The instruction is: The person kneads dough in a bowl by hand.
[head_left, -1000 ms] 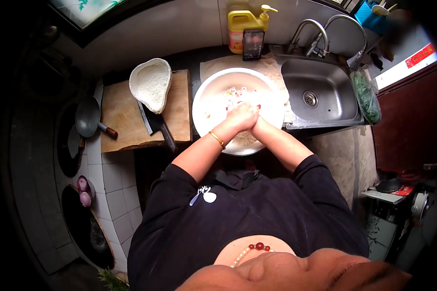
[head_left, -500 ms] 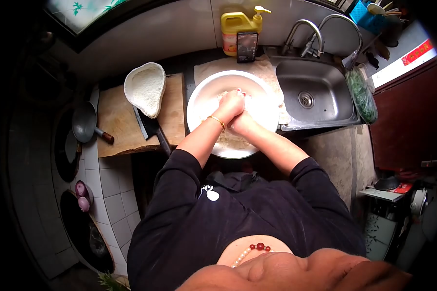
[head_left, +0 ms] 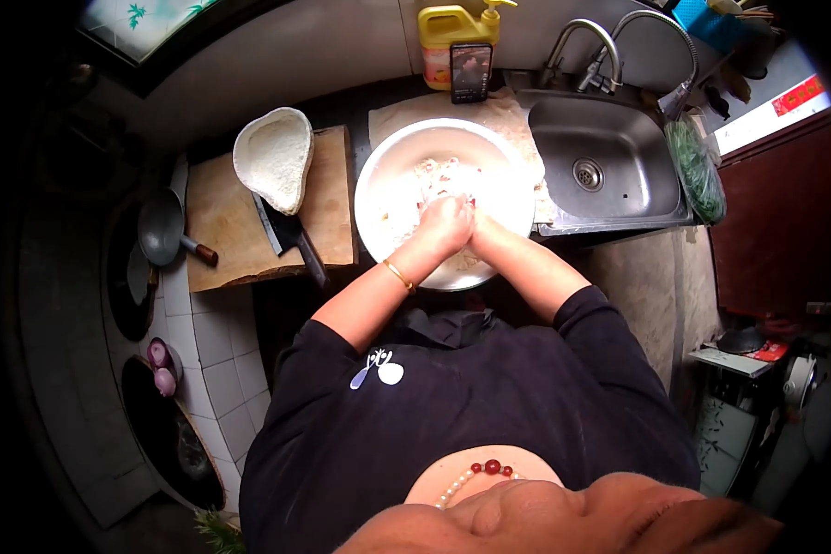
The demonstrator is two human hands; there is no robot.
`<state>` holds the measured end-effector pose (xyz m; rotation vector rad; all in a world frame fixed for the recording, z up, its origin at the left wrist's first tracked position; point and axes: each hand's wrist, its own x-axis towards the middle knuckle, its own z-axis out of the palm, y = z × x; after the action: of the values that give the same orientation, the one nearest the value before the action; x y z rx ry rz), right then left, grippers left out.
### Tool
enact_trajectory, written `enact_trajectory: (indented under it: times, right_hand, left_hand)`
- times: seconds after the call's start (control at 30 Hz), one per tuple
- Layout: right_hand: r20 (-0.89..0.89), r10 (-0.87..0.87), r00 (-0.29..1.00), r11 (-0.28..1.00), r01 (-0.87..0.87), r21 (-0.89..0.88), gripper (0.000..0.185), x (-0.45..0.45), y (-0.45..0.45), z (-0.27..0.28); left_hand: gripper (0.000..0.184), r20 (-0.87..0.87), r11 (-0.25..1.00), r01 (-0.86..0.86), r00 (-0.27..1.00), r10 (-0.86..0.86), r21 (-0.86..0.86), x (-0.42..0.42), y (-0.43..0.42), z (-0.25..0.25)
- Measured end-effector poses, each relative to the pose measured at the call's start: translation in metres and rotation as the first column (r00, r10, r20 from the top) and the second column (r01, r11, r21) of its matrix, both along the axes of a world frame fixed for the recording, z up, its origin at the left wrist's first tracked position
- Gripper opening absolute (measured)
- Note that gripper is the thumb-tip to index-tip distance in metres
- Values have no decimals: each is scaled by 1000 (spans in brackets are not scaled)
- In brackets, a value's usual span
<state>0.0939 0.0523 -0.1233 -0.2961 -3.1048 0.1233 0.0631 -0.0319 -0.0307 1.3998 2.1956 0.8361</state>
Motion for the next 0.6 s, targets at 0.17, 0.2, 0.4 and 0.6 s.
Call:
enact_trajectory:
  times: [0.17, 0.2, 0.4, 0.6]
  right_hand:
    - [245, -232, 941, 948, 276, -161, 25, -7, -6, 9]
    - [255, -199, 946, 915, 272, -297, 25, -6, -6, 8]
    - [-236, 49, 970, 761, -190, -620, 29, 13, 3, -30]
    - [121, 19, 992, 945, 22, -326, 39, 16, -5, 52]
  left_hand:
    - [30, -20, 999, 42, 999, -42, -24, -6, 13, -20]
    - [31, -22, 995, 64, 998, -66, -75, -11, 21, -22]
    - [30, -140, 974, 103, 981, -132, -200, -43, 66, -72]
    - [30, -72, 963, 154, 982, -173, -220, -35, 70, -28]
